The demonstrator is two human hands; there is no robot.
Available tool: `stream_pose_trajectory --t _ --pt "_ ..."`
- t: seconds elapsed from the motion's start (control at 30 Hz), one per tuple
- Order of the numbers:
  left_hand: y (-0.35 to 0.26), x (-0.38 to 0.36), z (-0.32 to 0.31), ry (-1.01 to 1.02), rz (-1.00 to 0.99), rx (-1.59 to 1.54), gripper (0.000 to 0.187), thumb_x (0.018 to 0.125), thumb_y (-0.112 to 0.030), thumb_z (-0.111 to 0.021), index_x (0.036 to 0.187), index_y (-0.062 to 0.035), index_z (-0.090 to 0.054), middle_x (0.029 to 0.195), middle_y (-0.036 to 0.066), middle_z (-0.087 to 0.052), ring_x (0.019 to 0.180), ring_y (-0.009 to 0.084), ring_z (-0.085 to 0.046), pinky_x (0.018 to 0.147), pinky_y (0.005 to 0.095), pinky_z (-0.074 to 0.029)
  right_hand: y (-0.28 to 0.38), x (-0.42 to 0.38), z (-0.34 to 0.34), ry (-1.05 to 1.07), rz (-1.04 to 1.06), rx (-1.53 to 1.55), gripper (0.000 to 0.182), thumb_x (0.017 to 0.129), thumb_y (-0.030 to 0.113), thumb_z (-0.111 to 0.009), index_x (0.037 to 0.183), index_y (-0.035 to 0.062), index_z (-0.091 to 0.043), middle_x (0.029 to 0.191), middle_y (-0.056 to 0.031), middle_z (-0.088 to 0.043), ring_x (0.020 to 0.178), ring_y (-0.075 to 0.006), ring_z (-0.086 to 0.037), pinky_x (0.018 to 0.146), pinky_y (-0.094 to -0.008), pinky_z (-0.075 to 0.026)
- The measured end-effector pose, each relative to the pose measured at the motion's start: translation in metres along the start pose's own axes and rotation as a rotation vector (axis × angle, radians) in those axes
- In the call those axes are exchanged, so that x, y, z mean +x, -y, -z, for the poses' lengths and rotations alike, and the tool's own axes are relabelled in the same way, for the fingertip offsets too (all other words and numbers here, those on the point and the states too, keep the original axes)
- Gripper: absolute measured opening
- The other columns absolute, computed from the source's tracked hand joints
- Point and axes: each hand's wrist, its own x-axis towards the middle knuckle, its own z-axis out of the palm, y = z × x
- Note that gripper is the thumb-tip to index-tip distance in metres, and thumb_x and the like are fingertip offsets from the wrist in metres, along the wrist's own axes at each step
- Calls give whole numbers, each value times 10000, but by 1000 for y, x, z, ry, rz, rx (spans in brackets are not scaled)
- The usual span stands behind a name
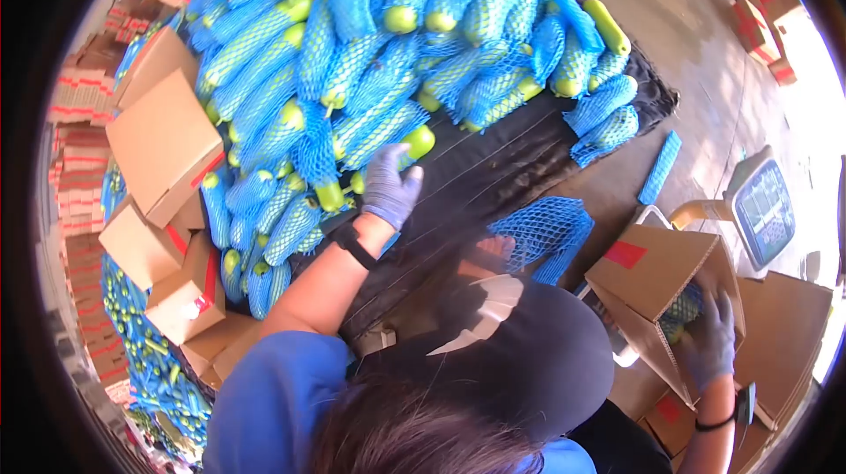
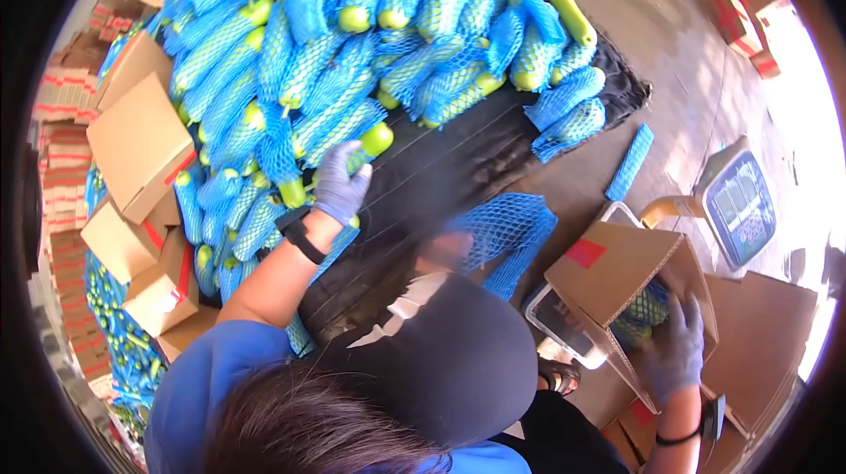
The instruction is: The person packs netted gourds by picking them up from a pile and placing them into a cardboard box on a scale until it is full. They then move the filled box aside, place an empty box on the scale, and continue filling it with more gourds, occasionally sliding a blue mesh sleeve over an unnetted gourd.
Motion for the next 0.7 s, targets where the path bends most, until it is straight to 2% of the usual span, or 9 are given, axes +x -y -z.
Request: stream_pose_trajectory --t 0.1,0.17,0.27,0.4,0.43,0.5,0.53,0.63,0.7 --pt "36 -8 63 -40 114 204 499 735 -150 -733 1191 -38 -563 1140 184 -594 1094 369 -560 970 443 -450 -6 -40 31 -101 90 45 679 753 160 -718 1373 21 -479 1462 -247 -394 1329 -447 -404 1115 -489 -355" --pt "64 -25 97 -80 156 322 585 701 -134 -738 1241 -45 -530 1175 197 -565 1124 380 -537 1009 449 -422 -4 -65 43 -157 141 79 685 856 277 -704 1439 44 -431 1477 -230 -400 1361 -400 -406 1124 -459 -346" --pt "97 -57 141 -110 225 516 710 666 -108 -737 1322 -63 -472 1258 208 -516 1195 388 -494 1050 449 -395 6 -101 42 -249 144 95 666 890 314 -683 1447 48 -431 1478 -208 -410 1368 -373 -407 1129 -464 -332" --pt "136 -74 194 -134 458 687 795 657 -119 -747 1382 -69 -425 1317 206 -475 1224 385 -474 1065 467 -378 38 -124 42 -216 185 90 663 847 186 -693 1446 57 -437 1484 -185 -413 1375 -362 -404 1139 -456 -324" --pt "148 -81 203 -133 466 683 795 657 -119 -747 1382 -69 -425 1317 206 -475 1224 385 -474 1065 467 -378 39 -123 39 -193 185 103 693 774 61 -682 1428 51 -452 1470 -185 -428 1361 -366 -419 1135 -449 -338" --pt "170 -72 213 -197 577 764 814 674 -152 -748 1406 -77 -400 1339 190 -461 1240 370 -461 1073 474 -365 22 -119 31 -159 177 55 650 781 94 -675 1394 30 -469 1433 -214 -451 1315 -399 -450 1109 -455 -365" --pt "168 -59 214 -211 568 756 814 674 -152 -748 1406 -77 -400 1339 190 -461 1240 370 -461 1073 474 -365 21 -117 29 -111 162 12 613 787 127 -667 1361 9 -487 1397 -244 -474 1270 -433 -480 1082 -461 -393" --pt "148 -23 202 -69 179 707 808 720 -211 -736 1430 -94 -367 1348 141 -463 1275 330 -437 1085 488 -346 15 -116 26 -132 147 88 597 765 65 -675 1337 13 -513 1327 -215 -530 1224 -399 -522 1054 -444 -423" --pt "133 7 182 -28 199 737 838 715 -213 -743 1449 -103 -354 1379 151 -446 1291 336 -431 1091 489 -342 13 -115 24 -150 135 107 596 754 43 -679 1329 20 -526 1305 -205 -545 1209 -387 -534 1043 -437 -432"
